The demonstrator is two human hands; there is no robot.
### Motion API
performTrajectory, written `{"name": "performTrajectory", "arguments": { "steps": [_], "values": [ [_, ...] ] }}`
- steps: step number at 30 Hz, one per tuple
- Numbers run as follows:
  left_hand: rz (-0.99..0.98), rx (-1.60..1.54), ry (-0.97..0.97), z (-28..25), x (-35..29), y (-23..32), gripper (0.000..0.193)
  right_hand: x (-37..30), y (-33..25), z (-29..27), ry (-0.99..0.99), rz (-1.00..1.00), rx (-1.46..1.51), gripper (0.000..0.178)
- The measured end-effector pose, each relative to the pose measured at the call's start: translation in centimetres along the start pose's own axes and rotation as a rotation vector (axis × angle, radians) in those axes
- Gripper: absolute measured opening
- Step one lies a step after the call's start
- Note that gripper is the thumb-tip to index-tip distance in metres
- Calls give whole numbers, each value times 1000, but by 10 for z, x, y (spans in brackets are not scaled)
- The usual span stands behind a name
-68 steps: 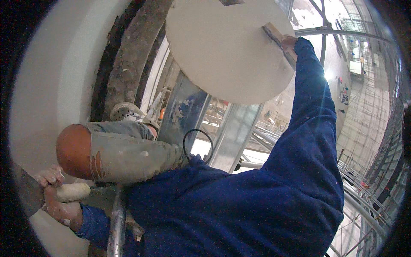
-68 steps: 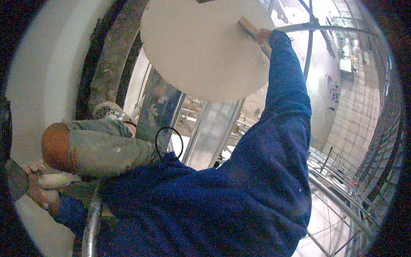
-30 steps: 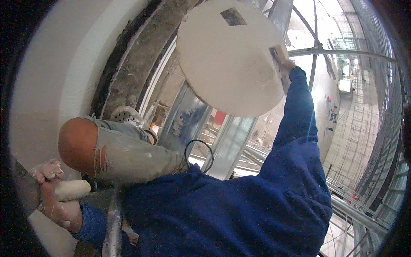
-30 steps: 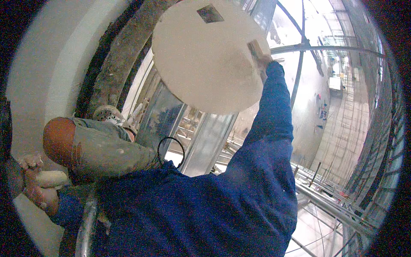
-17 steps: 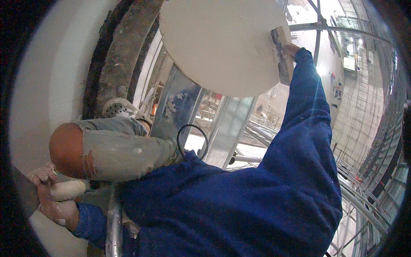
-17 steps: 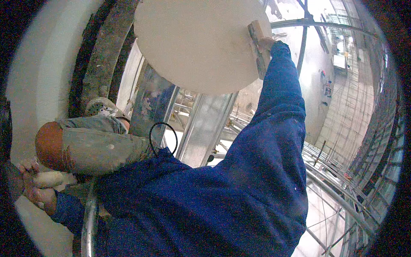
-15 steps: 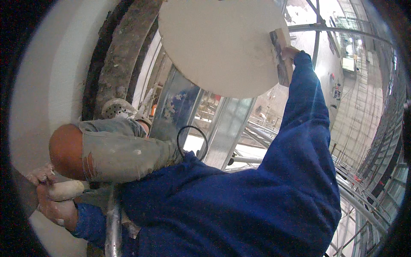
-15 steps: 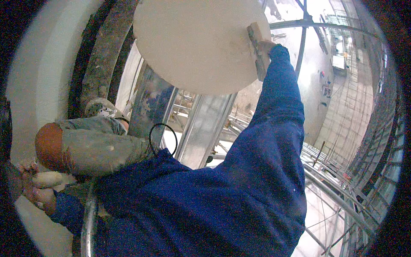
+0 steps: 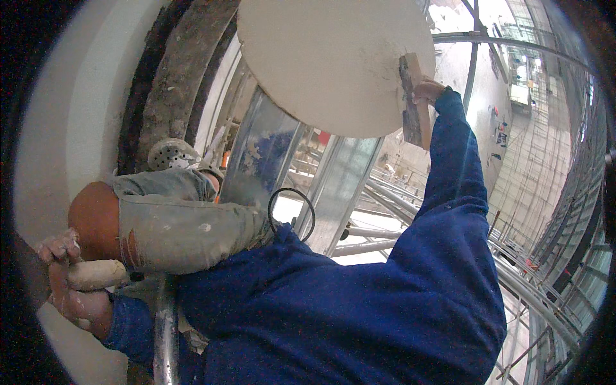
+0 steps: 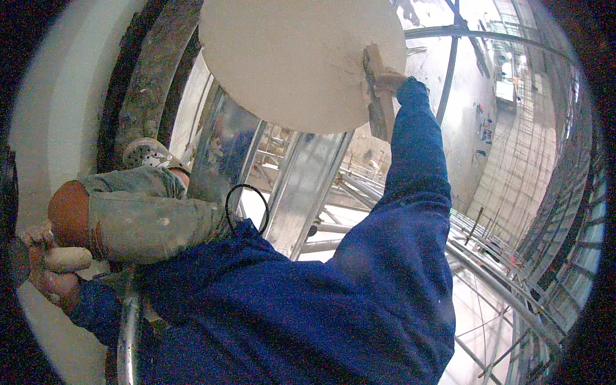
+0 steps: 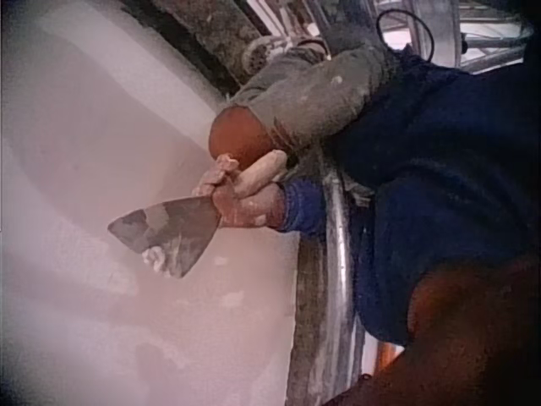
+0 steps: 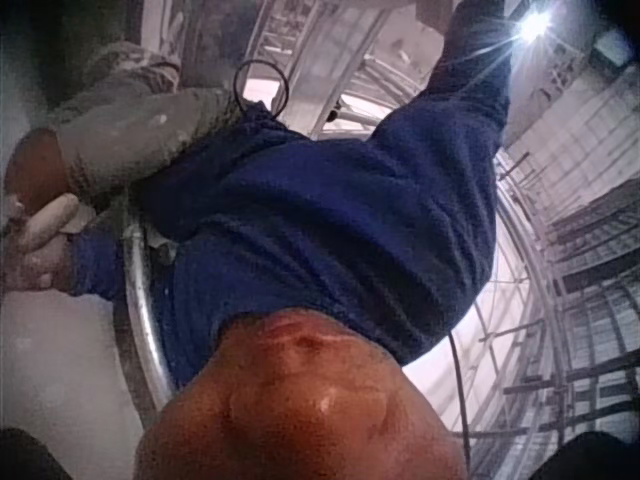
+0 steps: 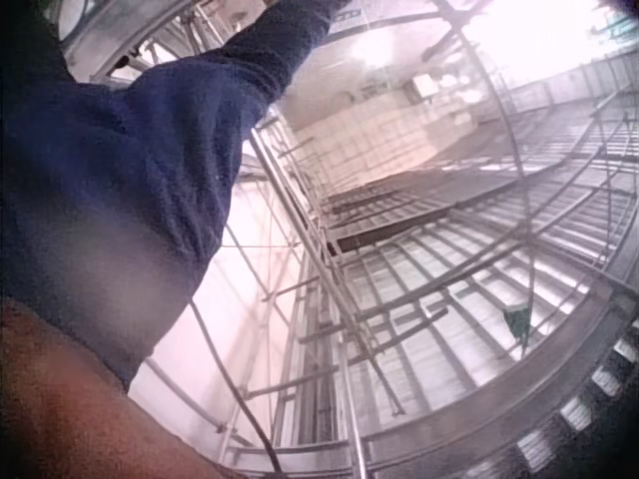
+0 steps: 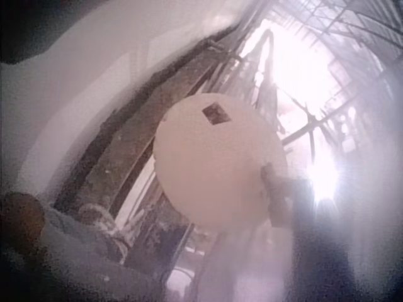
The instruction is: The person applies plaster to a curved wall using a trowel and a hawk. They repeatedly scoop material from the hawk and smooth it onto the surface, working on a large section of the wall while standing on scaffolding.
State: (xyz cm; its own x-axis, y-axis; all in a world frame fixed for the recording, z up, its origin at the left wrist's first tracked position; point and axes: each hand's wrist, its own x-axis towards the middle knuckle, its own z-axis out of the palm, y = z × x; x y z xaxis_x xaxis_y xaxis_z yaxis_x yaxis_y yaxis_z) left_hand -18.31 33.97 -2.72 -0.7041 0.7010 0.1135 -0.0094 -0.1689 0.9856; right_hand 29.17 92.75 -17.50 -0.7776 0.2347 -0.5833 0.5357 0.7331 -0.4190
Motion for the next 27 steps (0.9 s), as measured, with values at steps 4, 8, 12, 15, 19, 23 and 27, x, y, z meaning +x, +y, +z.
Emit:
{"name": "performTrajectory", "arguments": {
  "steps": [4,8,12,15,19,23,27],
  "values": [
    [18,-30,-2,-1,-5,8,69,39,-28,4,-125,125,-215,29],
    [39,-191,-69,3,1,-2,70,44,17,30,144,277,49,50],
    [-2,-358,-86,-3,-13,17,70,69,-80,21,191,319,-205,48],
    [108,-135,-104,20,-10,21,62,51,-119,0,179,317,-326,50],
    [55,194,247,35,2,21,33,58,-113,-15,387,266,-407,46],
    [72,236,236,33,3,26,28,106,-141,-21,607,363,-272,54],
    [122,150,109,29,4,20,30,149,-144,47,623,560,-551,68]
  ]
}}
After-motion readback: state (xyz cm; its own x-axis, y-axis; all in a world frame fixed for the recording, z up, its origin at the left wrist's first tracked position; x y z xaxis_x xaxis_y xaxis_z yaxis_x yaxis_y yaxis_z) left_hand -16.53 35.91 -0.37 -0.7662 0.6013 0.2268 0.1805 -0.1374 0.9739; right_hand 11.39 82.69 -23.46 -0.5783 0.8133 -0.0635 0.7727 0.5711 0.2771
